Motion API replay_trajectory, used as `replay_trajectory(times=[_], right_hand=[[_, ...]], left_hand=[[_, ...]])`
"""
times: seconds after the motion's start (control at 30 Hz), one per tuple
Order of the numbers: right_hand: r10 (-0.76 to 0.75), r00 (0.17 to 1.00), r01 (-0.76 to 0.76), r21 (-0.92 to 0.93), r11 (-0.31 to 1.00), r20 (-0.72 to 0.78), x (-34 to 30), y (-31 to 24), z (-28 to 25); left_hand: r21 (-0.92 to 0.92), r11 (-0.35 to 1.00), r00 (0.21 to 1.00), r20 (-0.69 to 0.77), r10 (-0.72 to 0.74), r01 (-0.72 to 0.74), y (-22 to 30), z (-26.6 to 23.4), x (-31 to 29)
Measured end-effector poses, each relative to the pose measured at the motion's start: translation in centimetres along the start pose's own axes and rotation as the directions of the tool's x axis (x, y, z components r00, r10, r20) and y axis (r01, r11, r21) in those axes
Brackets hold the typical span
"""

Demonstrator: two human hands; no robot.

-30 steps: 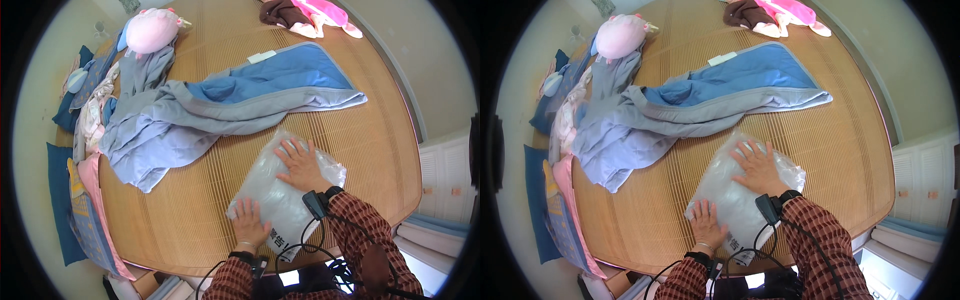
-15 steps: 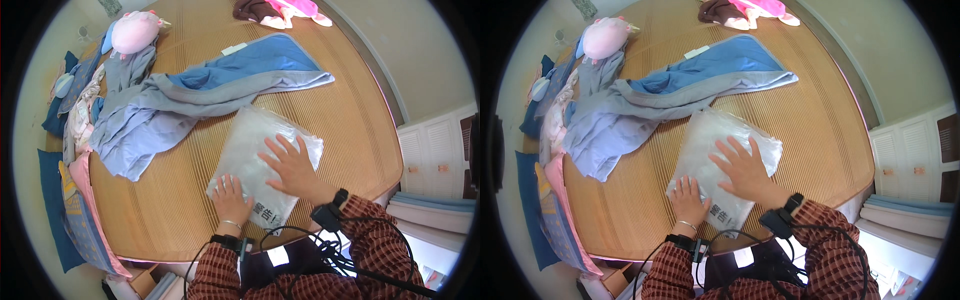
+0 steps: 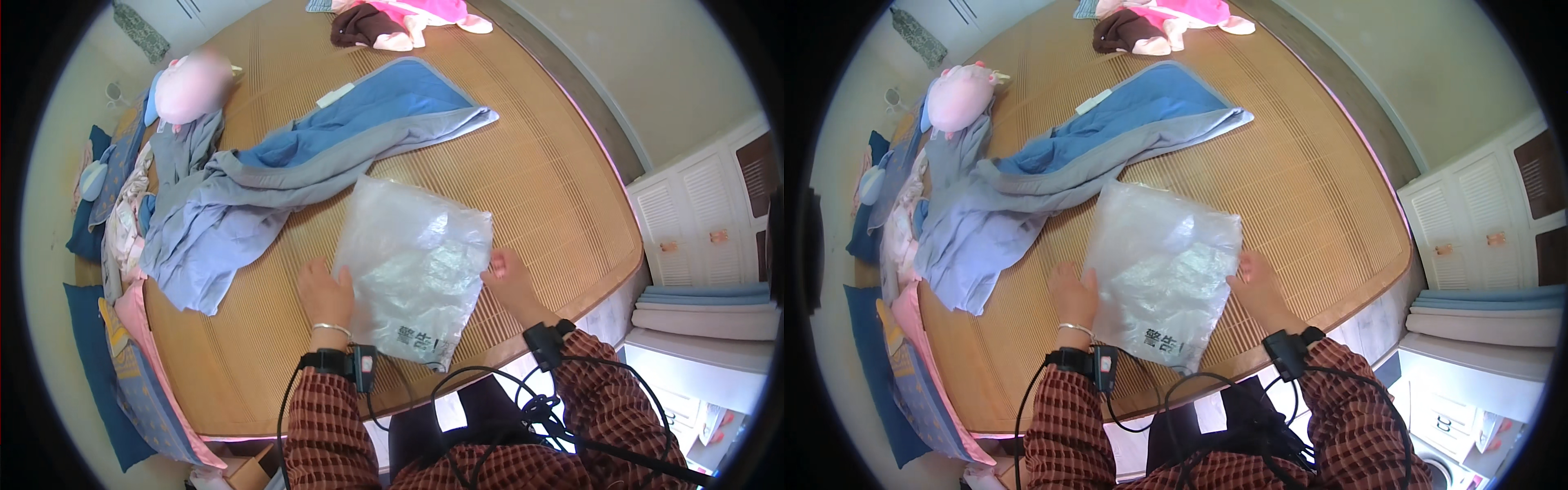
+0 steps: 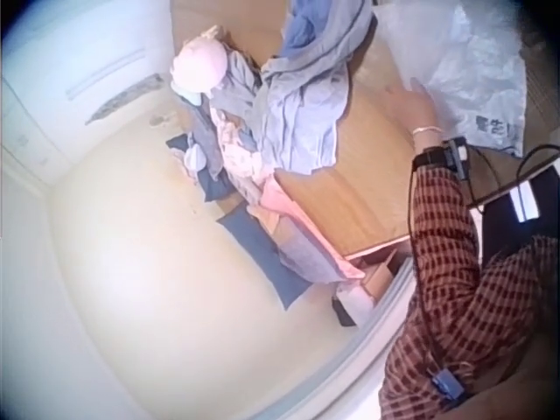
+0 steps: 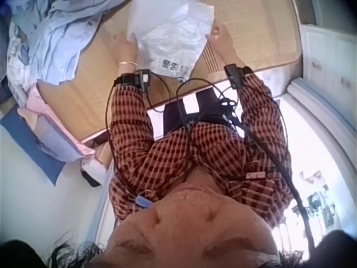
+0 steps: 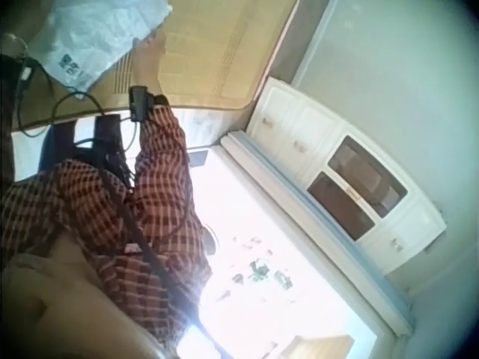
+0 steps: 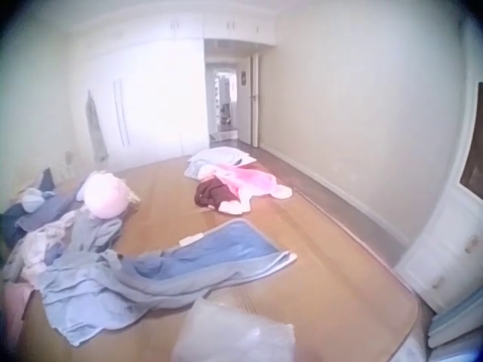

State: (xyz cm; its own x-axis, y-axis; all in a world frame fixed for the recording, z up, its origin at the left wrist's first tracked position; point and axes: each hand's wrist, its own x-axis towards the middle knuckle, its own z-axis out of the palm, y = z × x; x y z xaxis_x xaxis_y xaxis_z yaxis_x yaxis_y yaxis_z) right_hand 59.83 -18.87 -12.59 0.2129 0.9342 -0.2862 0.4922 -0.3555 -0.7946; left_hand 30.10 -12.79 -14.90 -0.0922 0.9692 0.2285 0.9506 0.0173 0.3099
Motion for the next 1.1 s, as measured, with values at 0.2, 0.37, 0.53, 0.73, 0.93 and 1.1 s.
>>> replay_trajectory(times=[0.2, 0.37, 0.53, 0.73, 0.93, 1.1], right_hand=[[0.383, 0.802, -0.580, 0.442, 0.685, 0.459, 0.3, 2.9, 1.0], [0.183, 0.979, -0.202, 0.582, 0.788, 0.093, 2.3, 4.5, -0.3], [-0.560, 0.825, 0.485, -0.599, 0.638, 0.071, 1.3, 4.9, -7.5], [-0.446, 0.557, 0.830, -0.454, 0.325, 0.700, -0.1, 3.6, -6.2], [-0.501, 0.512, 0.852, -0.337, 0.401, 0.698, -2.8, 3.8, -2.3], [-0.505, 0.507, 0.857, -0.343, 0.385, 0.698, -2.0, 6.9, -1.0]], left_hand=[[-0.218, 0.836, 0.787, 0.514, -0.340, 0.504, -0.3, 2.9, 0.4], [-0.205, 0.754, 0.600, 0.744, -0.294, 0.624, 0.9, 3.4, -1.6], [0.057, 0.926, 0.879, 0.342, 0.333, -0.374, 4.7, -3.8, -1.1], [-0.072, 0.429, 0.304, 0.604, 0.737, -0.900, 2.0, -1.8, -1.3], [-0.056, 0.739, 0.548, 0.634, 0.546, -0.671, 3.8, -0.1, -1.6], [-0.635, 0.753, 0.797, 0.540, 0.272, 0.174, 3.5, -0.2, 0.5]])
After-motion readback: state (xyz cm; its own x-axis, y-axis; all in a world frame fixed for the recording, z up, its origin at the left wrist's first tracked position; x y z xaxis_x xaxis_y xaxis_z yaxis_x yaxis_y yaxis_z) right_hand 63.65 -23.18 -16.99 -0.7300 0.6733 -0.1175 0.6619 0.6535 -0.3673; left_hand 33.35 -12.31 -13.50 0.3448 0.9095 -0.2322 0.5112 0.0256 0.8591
